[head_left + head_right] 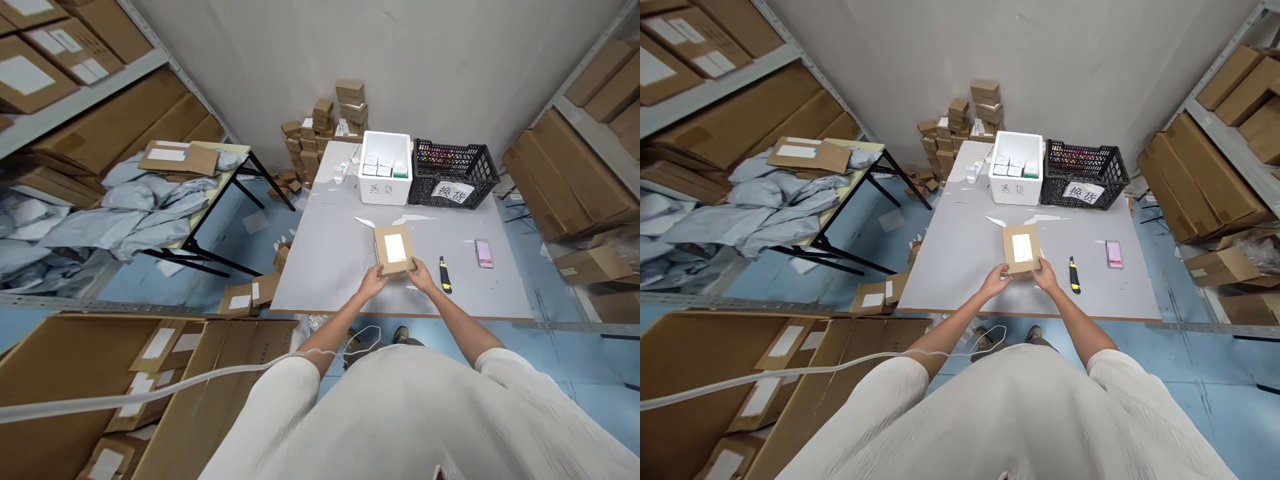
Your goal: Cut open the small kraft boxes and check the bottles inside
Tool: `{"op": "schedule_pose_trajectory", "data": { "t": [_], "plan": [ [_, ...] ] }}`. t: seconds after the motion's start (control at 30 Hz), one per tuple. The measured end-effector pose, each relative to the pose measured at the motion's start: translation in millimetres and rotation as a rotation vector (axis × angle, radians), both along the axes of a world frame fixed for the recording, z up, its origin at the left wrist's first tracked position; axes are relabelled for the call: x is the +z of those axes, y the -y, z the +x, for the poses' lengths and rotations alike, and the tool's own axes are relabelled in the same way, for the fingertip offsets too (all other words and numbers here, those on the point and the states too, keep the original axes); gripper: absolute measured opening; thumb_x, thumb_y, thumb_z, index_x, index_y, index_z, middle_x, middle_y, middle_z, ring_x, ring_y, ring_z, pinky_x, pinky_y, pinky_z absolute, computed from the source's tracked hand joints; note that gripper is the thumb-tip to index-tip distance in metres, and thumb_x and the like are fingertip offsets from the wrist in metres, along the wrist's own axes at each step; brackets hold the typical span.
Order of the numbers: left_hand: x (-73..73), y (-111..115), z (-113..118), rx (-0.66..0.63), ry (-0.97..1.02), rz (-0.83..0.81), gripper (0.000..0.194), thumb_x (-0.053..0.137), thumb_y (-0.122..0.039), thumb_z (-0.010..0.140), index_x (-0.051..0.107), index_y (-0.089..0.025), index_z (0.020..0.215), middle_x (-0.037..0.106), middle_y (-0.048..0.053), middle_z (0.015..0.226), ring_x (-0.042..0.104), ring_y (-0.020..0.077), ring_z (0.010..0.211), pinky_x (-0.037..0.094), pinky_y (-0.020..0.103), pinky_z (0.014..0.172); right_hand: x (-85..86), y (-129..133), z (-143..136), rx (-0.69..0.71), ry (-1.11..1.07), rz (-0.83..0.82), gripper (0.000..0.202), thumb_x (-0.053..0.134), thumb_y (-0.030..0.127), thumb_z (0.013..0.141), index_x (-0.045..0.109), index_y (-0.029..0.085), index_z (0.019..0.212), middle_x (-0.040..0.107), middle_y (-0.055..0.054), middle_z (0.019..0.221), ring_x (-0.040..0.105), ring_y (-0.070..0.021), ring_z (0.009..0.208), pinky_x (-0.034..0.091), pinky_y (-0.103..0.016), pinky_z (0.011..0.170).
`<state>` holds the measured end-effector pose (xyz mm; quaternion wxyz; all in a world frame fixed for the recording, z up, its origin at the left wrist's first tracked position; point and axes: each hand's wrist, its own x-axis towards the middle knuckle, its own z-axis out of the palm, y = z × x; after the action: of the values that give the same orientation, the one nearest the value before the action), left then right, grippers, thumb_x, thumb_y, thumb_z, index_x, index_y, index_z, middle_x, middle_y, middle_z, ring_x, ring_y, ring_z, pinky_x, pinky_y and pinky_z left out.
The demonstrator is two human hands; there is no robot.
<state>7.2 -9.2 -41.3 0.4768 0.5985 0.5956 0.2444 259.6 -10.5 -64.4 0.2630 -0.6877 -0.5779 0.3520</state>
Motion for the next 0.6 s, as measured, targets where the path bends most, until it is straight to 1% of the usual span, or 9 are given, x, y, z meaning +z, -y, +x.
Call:
{"op": "schedule_pose_trajectory", "data": {
  "t": [0.1,0.2,0.3,0.37,0.43,0.47,0.53,0.6],
  "plan": [
    [-6.0,2.2,12.2,0.038,0.003,-0.027,0.058,0.078,-0.020,0.085,0.065,-0.018,0.141,0.066,0.016,0.142,0.075,0.0244,0.110,0.058,0.043,0.109,1.2,1.6,4.5,0.008,-0.017,0.056,0.073,0.064,0.034,0.087,0.056,0.021,0.158,0.060,-0.016,0.158,0.053,-0.0338,0.151,0.041,-0.054,0.130],
    [-9.7,-1.3,14.9,0.065,-0.019,-0.050,0.058,0.077,-0.020,0.085,0.064,-0.018,0.141,0.064,0.016,0.143,0.072,0.0251,0.116,0.054,0.042,0.113,4.8,1.0,0.2,-0.014,0.031,0.053,0.064,0.062,0.031,0.090,0.059,0.020,0.153,0.063,-0.017,0.151,0.058,-0.0329,0.143,0.046,-0.052,0.125],
    [-8.8,-12.4,6.8,0.065,-0.087,-0.035,0.058,0.077,-0.020,0.083,0.064,-0.018,0.139,0.062,0.016,0.143,0.065,0.0287,0.131,0.047,0.043,0.122,9.0,-0.5,-9.2,-0.022,0.082,-0.027,0.058,0.057,0.029,0.095,0.059,0.019,0.152,0.065,-0.017,0.146,0.068,-0.0294,0.124,0.054,-0.046,0.113],
    [-5.9,-21.8,-2.1,0.054,-0.133,-0.012,0.057,0.075,-0.018,0.083,0.064,-0.018,0.138,0.060,0.017,0.146,0.060,0.0303,0.141,0.041,0.043,0.127,11.8,-1.6,-17.2,0.028,0.100,-0.063,0.056,0.056,0.027,0.096,0.058,0.018,0.152,0.069,-0.015,0.139,0.071,-0.0267,0.112,0.057,-0.042,0.105],
    [-1.9,-29.5,-10.3,0.056,-0.166,0.010,0.055,0.073,-0.016,0.082,0.064,-0.019,0.137,0.055,0.017,0.150,0.055,0.0311,0.146,0.038,0.043,0.129,15.3,-3.9,-25.2,0.112,0.116,-0.086,0.055,0.057,0.025,0.096,0.060,0.018,0.151,0.073,-0.012,0.129,0.072,-0.0254,0.104,0.057,-0.039,0.099],
    [0.1,-32.0,-13.4,0.068,-0.177,0.018,0.055,0.073,-0.015,0.082,0.063,-0.019,0.136,0.053,0.017,0.152,0.054,0.0315,0.148,0.038,0.043,0.130,17.7,-6.0,-28.6,0.159,0.128,-0.094,0.053,0.058,0.025,0.096,0.062,0.018,0.149,0.075,-0.011,0.124,0.071,-0.0255,0.103,0.057,-0.037,0.098],
    [3.4,-33.4,-17.1,0.103,-0.195,0.029,0.056,0.073,-0.014,0.081,0.063,-0.019,0.136,0.050,0.017,0.154,0.052,0.0322,0.149,0.039,0.043,0.129,23.6,-13.9,-32.8,0.231,0.169,-0.093,0.046,0.059,0.025,0.096,0.069,0.019,0.141,0.076,-0.011,0.121,0.071,-0.0268,0.107,0.055,-0.036,0.099],
    [5.2,-30.3,-17.8,0.126,-0.204,0.034,0.057,0.073,-0.014,0.081,0.063,-0.020,0.137,0.051,0.016,0.151,0.052,0.0328,0.149,0.040,0.043,0.128,30.8,-27.8,-32.9,0.247,0.239,-0.073,0.038,0.059,0.026,0.097,0.075,0.020,0.131,0.075,-0.013,0.125,0.068,-0.0293,0.116,0.053,-0.037,0.104]
  ]
}}
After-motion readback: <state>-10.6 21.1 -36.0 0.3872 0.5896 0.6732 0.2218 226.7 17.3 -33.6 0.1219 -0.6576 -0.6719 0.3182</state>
